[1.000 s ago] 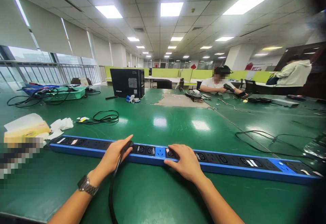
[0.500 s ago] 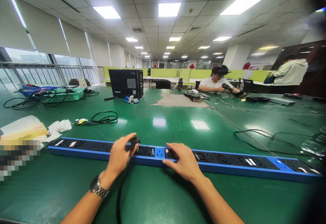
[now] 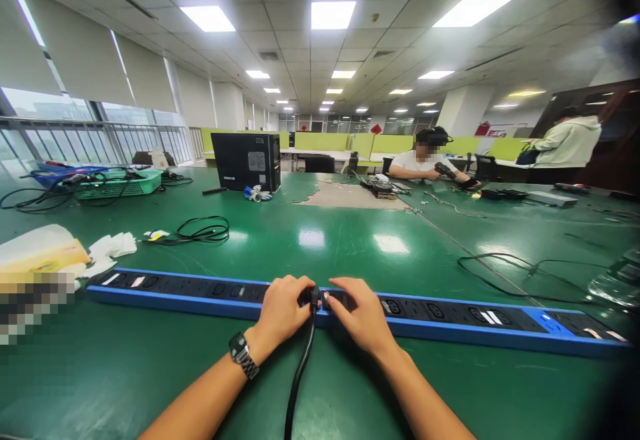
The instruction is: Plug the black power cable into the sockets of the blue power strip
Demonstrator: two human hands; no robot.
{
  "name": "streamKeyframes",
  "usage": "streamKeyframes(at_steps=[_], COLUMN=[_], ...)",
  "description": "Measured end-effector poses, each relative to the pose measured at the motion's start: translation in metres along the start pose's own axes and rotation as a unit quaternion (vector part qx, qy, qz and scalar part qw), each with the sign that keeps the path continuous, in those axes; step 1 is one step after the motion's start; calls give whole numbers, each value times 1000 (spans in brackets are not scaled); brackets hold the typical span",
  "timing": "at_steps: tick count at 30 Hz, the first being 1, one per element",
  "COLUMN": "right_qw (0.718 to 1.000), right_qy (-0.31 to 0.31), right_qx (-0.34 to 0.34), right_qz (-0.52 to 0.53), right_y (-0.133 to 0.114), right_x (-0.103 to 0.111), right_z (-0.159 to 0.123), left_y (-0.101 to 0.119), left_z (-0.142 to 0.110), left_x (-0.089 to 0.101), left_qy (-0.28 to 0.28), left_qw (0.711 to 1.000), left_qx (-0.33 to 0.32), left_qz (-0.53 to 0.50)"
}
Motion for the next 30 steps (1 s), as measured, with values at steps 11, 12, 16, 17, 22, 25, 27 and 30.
streamKeyframes(at_steps=[11, 12, 16, 17, 22, 25, 27, 30], right_qw=[994, 993, 994, 995, 984, 980, 987, 994], right_qy=[-66, -69, -38, -12, 167, 190, 150, 81], right_qx=[50, 48, 32, 33, 16, -33, -57, -63], right_qz=[-72, -80, -98, -95, -58, -42, -24, -23], right_y=[-17, -20, -26, -27, -10, 22, 43, 59], right_x=[-6, -11, -24, -23, 12, 38, 48, 53], right_z=[-2, 0, 7, 8, -1, -16, -26, -33], left_y=[-13, -16, -25, -26, -26, -25, -24, -24], left_z=[-7, -7, -8, -8, -9, -11, -12, -13], left_x=[-1, -1, 0, 0, -1, 0, 1, 2], left_qy=[-13, -18, -26, -28, -36, -46, -53, -57], left_qw=[999, 999, 999, 999, 999, 999, 998, 998], left_qx=[-49, -48, -21, -15, -3, -2, 1, 1], left_qz=[-6, 2, 22, 23, 27, 26, 24, 23])
Point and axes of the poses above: each hand's wrist, its own z-axis towards the middle knuckle, its own x-axis out of the back of the hand, y = z × x, the point moved 2 cm from there along z, towards the middle knuckle, and after that the axes turned 14 degrees about -y, right-handed, at the moved point
